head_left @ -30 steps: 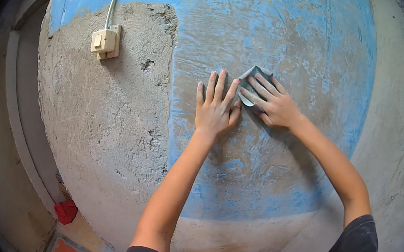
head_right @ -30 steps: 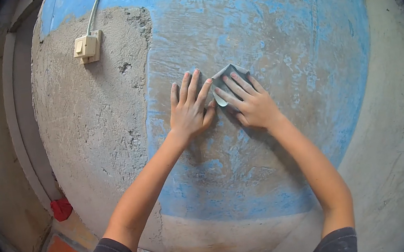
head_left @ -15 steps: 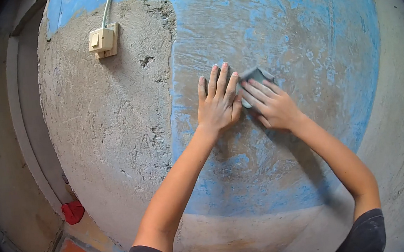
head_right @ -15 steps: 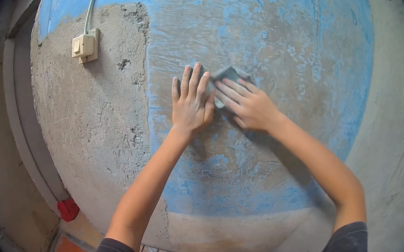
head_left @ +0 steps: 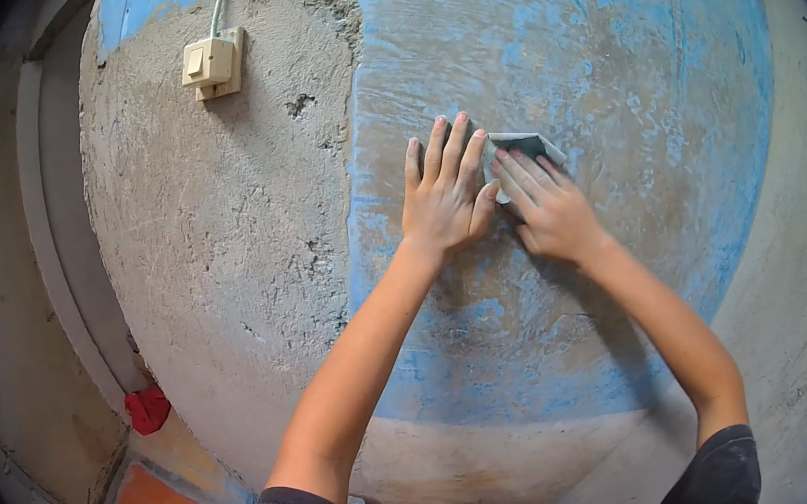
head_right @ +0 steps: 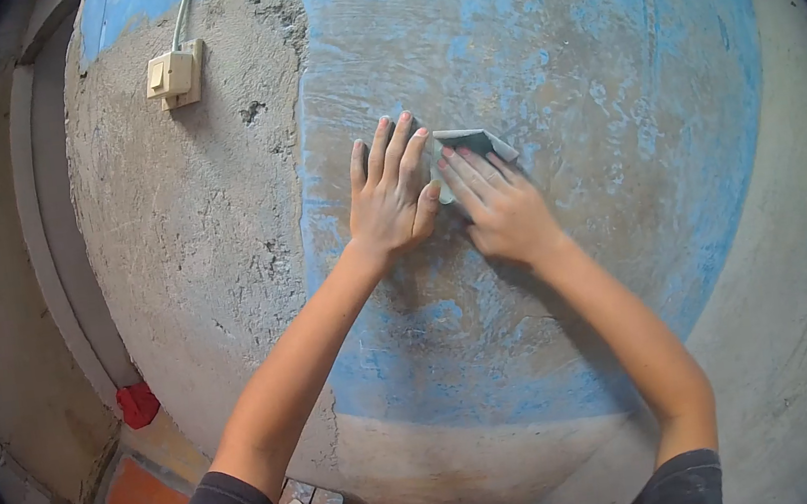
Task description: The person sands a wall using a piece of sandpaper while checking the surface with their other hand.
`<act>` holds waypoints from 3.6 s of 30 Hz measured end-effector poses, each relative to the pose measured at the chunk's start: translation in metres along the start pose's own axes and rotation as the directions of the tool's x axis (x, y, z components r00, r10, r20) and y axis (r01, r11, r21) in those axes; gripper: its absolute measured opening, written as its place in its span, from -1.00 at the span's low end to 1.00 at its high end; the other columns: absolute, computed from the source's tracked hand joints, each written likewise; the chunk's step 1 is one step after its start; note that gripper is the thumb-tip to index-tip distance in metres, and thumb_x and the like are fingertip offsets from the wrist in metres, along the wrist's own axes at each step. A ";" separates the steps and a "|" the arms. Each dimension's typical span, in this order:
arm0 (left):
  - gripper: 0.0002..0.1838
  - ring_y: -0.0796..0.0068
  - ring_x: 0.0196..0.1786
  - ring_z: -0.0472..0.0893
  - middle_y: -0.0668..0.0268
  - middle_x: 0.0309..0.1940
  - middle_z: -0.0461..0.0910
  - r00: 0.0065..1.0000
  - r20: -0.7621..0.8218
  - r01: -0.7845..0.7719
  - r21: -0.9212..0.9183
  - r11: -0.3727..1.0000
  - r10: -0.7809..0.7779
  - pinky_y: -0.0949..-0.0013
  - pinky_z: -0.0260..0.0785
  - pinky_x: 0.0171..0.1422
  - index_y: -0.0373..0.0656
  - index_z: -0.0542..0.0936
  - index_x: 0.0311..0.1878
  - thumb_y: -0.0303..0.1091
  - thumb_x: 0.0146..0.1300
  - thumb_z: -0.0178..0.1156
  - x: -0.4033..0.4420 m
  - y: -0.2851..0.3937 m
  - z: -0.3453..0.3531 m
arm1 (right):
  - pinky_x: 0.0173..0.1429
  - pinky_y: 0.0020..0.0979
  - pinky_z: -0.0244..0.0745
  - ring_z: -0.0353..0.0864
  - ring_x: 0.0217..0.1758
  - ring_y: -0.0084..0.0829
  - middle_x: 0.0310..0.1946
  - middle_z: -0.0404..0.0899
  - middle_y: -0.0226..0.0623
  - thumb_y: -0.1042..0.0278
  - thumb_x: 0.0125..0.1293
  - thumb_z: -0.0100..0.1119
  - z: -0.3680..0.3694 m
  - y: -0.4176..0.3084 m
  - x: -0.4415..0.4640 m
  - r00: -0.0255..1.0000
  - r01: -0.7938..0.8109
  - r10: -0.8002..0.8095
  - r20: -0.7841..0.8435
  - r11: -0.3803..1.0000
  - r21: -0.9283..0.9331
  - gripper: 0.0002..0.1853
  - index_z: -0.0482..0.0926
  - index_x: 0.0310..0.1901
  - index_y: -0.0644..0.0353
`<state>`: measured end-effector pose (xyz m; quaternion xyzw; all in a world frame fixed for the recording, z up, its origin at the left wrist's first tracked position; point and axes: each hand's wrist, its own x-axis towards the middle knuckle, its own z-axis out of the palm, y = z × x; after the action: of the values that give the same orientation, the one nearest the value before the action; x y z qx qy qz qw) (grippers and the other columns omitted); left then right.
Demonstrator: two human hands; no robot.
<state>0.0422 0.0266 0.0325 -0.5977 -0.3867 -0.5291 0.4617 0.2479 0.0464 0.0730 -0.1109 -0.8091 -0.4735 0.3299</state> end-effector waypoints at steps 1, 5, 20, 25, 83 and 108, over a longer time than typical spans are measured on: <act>-0.33 0.03 0.66 0.03 0.15 0.63 0.09 1.000 -0.003 -0.006 0.003 1.000 0.006 -0.20 -0.29 0.66 -0.05 0.15 0.58 0.09 0.54 -0.24 0.001 -0.001 0.001 | 0.55 -0.03 0.22 0.34 0.54 -0.21 0.50 0.35 -0.22 0.23 0.30 0.21 -0.002 0.011 0.001 0.997 -0.051 0.048 -0.055 0.996 -0.068 -0.34 0.40 0.44 0.19; -0.29 0.03 0.66 0.04 0.14 0.62 0.10 1.000 0.006 -0.004 0.013 1.000 0.003 -0.21 -0.28 0.66 -0.05 0.14 0.59 0.16 0.53 -0.23 0.002 -0.001 0.002 | 0.52 -0.05 0.27 0.36 0.53 -0.21 0.49 0.37 -0.24 0.20 0.33 0.20 -0.015 0.020 0.010 0.988 -0.126 0.109 -0.106 0.977 -0.170 -0.37 0.42 0.43 0.19; -0.27 0.01 0.66 0.06 0.12 0.61 0.14 1.000 -0.022 -0.004 -0.016 1.000 0.003 -0.21 -0.26 0.65 -0.13 0.16 0.56 0.14 0.50 -0.16 -0.001 0.001 -0.001 | 0.52 -0.08 0.26 0.35 0.53 -0.28 0.45 0.41 -0.23 0.17 0.40 0.17 -0.021 0.010 0.016 0.972 -0.213 0.187 -0.144 0.958 -0.192 -0.44 0.47 0.38 0.18; -0.34 0.02 0.65 0.08 0.14 0.60 0.17 1.000 0.016 0.010 0.002 1.000 -0.010 -0.19 -0.23 0.65 -0.14 0.21 0.54 -0.01 0.49 -0.11 -0.005 0.001 -0.003 | 0.56 -0.05 0.20 0.31 0.56 -0.24 0.52 0.32 -0.23 0.20 0.45 0.08 -0.005 0.010 -0.004 0.999 -0.002 0.006 0.035 0.996 -0.092 -0.39 0.32 0.49 0.15; -0.38 0.08 0.64 0.12 0.22 0.54 0.31 0.983 0.026 0.169 0.264 0.950 -0.182 -0.15 -0.35 0.68 0.06 0.46 0.47 0.04 0.40 -0.01 -0.161 0.011 -0.007 | 0.47 -0.08 0.27 0.42 0.48 -0.35 0.41 0.49 -0.39 0.23 0.35 0.10 0.005 -0.056 0.112 0.994 0.003 -0.019 -0.111 0.989 -0.149 -0.45 0.49 0.38 0.06; -0.37 0.03 0.67 0.05 0.14 0.57 0.26 0.987 0.021 0.148 0.264 0.953 -0.159 -0.06 -0.44 0.70 -0.03 0.35 0.54 -0.01 0.48 -0.11 -0.160 0.010 -0.005 | 0.62 0.14 0.03 0.17 0.63 -0.11 0.56 0.21 -0.07 0.06 0.31 0.26 -0.005 -0.007 -0.007 0.926 -0.368 0.362 -0.111 0.929 -0.037 -0.35 0.41 0.45 -0.50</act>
<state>0.0278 0.0229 -0.1271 -0.5108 -0.5080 -0.4950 0.4859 0.2514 0.0395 0.0654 -0.2444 -0.7426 -0.4319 0.4497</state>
